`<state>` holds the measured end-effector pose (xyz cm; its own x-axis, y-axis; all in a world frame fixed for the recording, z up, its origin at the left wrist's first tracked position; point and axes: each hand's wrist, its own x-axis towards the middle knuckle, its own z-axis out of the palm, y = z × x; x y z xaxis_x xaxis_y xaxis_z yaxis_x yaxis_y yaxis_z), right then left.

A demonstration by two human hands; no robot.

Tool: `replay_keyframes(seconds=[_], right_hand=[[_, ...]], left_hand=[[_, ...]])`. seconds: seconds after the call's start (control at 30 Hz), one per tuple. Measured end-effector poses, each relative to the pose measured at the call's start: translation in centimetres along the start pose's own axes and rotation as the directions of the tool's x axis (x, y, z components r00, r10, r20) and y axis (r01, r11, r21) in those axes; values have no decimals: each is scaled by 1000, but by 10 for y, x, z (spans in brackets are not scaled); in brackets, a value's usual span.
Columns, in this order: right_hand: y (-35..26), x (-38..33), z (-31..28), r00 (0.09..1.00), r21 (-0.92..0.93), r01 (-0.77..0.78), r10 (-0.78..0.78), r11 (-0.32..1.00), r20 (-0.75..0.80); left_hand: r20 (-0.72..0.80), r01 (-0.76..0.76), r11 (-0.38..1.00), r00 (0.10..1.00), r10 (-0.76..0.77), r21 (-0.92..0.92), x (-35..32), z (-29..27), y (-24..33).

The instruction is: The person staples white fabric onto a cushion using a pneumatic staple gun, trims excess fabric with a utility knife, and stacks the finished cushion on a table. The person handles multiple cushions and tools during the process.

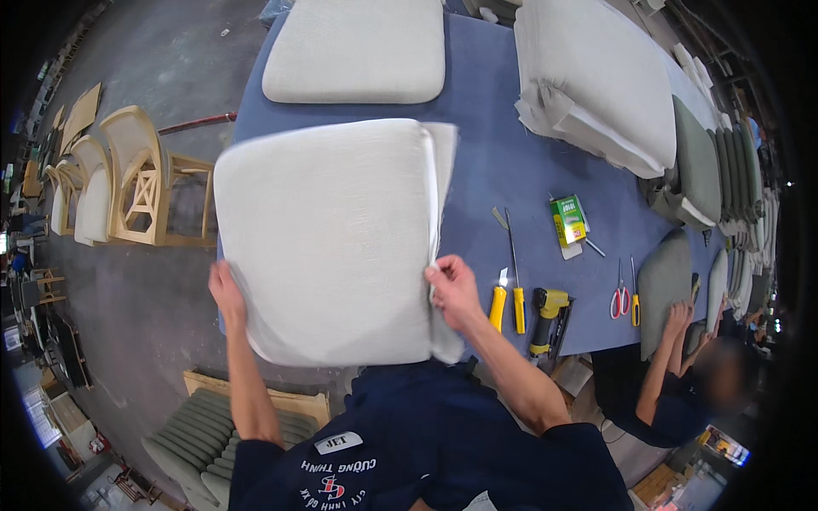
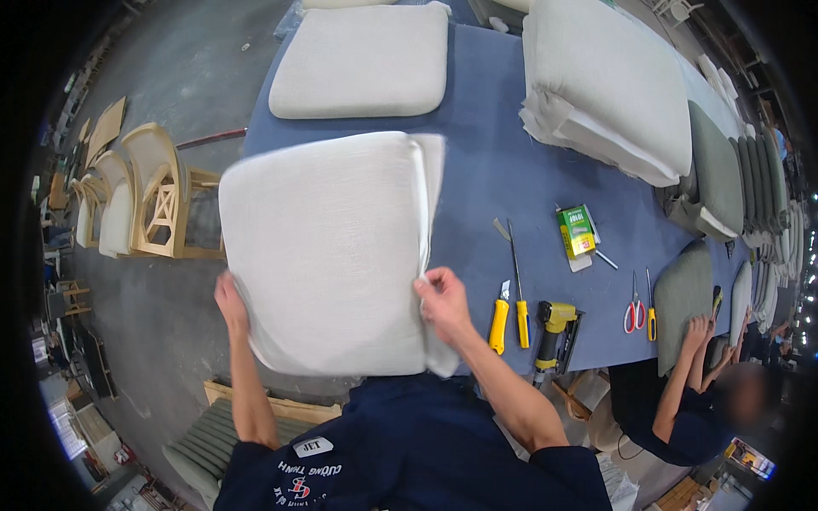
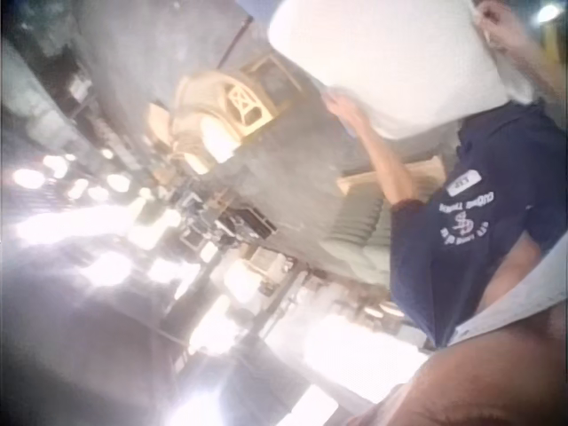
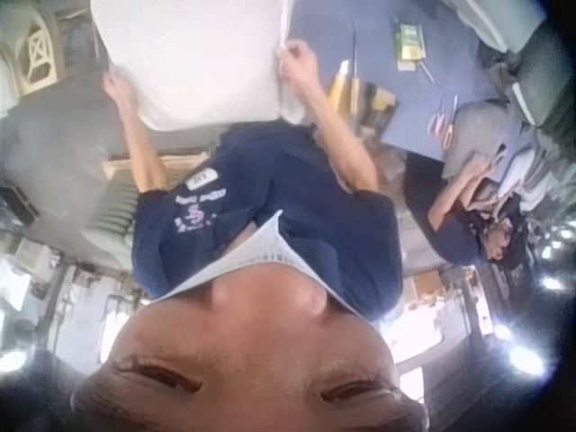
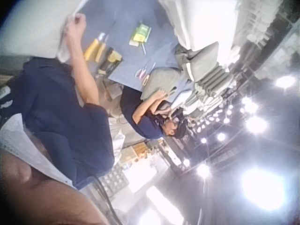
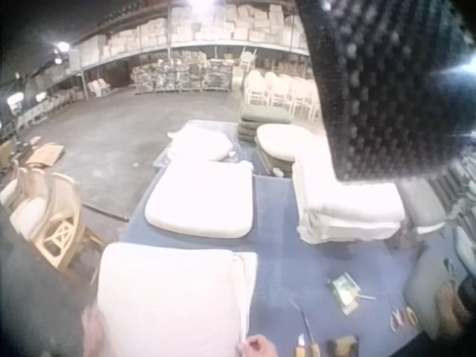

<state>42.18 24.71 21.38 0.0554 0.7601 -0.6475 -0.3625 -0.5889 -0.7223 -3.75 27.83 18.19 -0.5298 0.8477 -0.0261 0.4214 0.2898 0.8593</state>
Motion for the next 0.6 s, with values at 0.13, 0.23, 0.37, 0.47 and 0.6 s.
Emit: replay_keyframes(seconds=[0.13, 0.23, 0.37, 0.47, 0.6], right_hand=[[50, -29, 5, 920, -419, -128, 266, 899, 288], [58, -43, 18, 593, -663, 18, 525, 749, 610], [1, -1, 23, 886, -560, 387, -127, 732, 446], [-48, 72, -5, 797, -693, 515, -579, 504, 171], [-73, 152, -34, 861, -903, 230, -508, 362, 16]], left_hand=[[39, -189, 979, 981, 192, -73, 92, 35, 61], [121, -251, 952, 954, 274, -173, 105, 59, 78], [104, -464, 884, 883, 458, 50, 30, 39, 81], [-221, -10, 999, 975, 18, 37, -51, 1, 13], [-64, 686, 572, 614, -787, -449, -116, 3, -61]])
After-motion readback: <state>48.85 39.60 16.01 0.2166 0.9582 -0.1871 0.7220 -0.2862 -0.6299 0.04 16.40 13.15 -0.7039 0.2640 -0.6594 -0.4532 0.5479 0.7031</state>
